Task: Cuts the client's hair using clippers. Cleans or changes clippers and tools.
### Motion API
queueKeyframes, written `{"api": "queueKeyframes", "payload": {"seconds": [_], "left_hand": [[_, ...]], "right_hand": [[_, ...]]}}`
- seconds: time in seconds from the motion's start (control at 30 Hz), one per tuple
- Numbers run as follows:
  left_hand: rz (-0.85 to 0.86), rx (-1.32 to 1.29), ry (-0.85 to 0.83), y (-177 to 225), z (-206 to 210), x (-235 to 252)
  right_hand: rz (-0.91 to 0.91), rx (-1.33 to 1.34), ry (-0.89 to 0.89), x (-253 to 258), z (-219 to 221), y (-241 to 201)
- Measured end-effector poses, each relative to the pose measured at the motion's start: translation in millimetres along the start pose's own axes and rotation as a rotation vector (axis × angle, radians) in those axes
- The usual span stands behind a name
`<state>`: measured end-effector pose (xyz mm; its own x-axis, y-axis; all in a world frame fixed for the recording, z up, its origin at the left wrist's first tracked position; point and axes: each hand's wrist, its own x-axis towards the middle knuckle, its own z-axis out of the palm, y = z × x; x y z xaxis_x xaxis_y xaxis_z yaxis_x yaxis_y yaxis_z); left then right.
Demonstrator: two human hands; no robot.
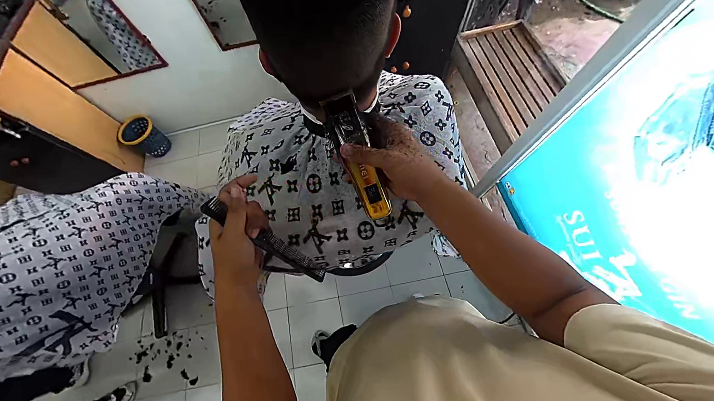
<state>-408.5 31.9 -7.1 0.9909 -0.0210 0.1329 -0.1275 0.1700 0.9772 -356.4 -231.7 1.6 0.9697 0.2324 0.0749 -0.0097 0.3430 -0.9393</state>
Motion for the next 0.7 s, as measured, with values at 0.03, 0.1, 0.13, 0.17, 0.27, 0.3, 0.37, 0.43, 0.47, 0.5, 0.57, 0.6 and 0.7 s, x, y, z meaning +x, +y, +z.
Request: {"api": "queueKeyframes", "payload": {"seconds": [0.03,0.1,0.13,0.17,0.27,0.3,0.37,0.43,0.47,0.5,0.57,0.6,0.7], "left_hand": [[-0.007,-0.016,-0.034,2,-12,3],[-0.020,0.014,-0.105,8,-38,5],[-0.011,0.099,-0.136,13,-51,7],[0.008,0.239,-0.158,20,-63,11],[0.041,0.673,-0.293,51,-76,29],[0.072,0.773,-0.380,59,-74,37],[0.203,0.904,-0.552,71,-65,54],[0.328,0.952,-0.665,76,-52,68],[0.382,0.946,-0.703,76,-46,75],[0.432,0.926,-0.735,74,-43,82],[0.513,0.861,-0.773,67,-38,94],[0.536,0.819,-0.777,65,-36,98],[0.550,0.720,-0.756,60,-32,108]], "right_hand": [[-0.010,0.000,0.041,1,6,2],[-0.067,-0.102,0.135,-2,18,7],[-0.108,-0.256,0.184,-8,25,8],[-0.148,-0.490,0.232,-16,33,7],[-0.206,-1.071,0.314,-39,71,8],[-0.185,-1.137,0.324,-44,84,12],[-0.110,-1.097,0.332,-51,110,18],[-0.030,-0.997,0.335,-57,133,21],[-0.008,-0.961,0.342,-59,141,22],[0.007,-0.933,0.355,-60,147,22],[0.021,-0.869,0.395,-60,152,20],[0.017,-0.840,0.412,-61,151,20],[-0.059,-0.647,0.435,-61,142,20]]}}
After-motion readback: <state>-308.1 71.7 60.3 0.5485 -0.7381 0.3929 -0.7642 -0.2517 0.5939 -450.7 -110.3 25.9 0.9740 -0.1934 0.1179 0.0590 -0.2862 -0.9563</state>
